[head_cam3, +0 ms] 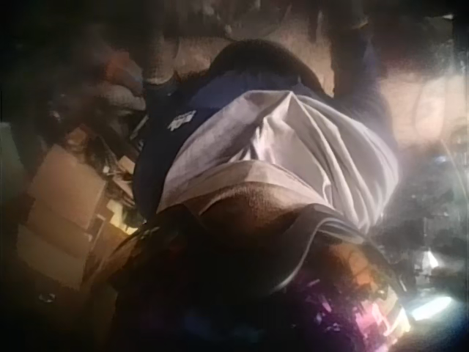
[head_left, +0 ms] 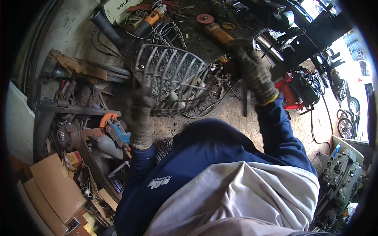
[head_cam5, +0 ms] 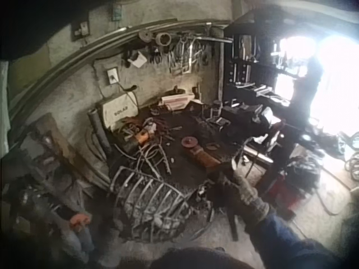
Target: The person hammered a curved metal grid to shape it, kemudian placed it down and used a welding tool to join pieces of metal together, resulting in bright sparks.
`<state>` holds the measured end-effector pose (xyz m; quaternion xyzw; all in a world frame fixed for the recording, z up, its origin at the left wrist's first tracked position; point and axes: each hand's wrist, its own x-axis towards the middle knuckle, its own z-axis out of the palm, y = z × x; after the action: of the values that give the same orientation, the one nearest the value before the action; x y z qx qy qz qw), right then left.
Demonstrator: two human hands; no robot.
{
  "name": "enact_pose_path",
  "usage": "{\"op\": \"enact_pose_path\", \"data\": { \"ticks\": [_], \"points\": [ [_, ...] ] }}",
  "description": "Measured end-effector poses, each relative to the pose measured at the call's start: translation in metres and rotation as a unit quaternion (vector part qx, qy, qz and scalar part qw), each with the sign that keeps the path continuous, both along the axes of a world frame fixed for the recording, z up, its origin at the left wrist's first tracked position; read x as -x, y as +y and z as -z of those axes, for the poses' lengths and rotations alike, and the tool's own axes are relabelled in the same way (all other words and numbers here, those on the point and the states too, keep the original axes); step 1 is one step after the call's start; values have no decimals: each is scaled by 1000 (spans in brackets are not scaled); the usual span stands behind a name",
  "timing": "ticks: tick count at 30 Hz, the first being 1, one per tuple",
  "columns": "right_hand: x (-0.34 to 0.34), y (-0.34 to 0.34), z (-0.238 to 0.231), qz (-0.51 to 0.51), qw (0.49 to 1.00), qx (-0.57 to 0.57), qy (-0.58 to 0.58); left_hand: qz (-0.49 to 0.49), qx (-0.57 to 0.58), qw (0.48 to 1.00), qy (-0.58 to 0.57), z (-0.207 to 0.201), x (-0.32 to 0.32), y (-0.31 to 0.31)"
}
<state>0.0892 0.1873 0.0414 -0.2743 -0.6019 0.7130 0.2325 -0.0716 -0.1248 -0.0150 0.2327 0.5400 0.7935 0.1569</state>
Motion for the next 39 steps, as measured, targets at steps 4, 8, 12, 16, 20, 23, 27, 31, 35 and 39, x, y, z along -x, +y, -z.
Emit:
{"op": "enact_pose_path", "data": {
  "ticks": [4,8,12,16,20,23,27,31,35,39],
  "points": [
    [0,61,-4,-62,954,-267,-121,39,-108,992,-54,-3,40,-24],
    [40,135,16,-83,873,-376,-300,11,-52,997,-56,-26,45,-19],
    [59,246,78,-52,788,-565,-240,-93,165,959,213,-50,44,28],
    [103,251,96,-112,785,-576,-198,-86,281,910,294,-68,54,77],
    [122,267,125,-120,773,-576,-240,-56,417,867,269,-87,56,128],
    [123,273,136,-85,752,-615,-221,-40,413,857,307,-81,73,154],
    [121,275,139,-59,743,-633,-208,-50,503,826,248,-65,115,160],
    [119,277,143,-49,745,-629,-216,-25,558,798,226,-61,120,206],
    [119,274,144,-50,753,-621,-214,1,592,741,317,-45,142,213],
    [120,277,146,-46,757,-613,-223,-96,531,780,317,-29,131,238]
  ]
}}
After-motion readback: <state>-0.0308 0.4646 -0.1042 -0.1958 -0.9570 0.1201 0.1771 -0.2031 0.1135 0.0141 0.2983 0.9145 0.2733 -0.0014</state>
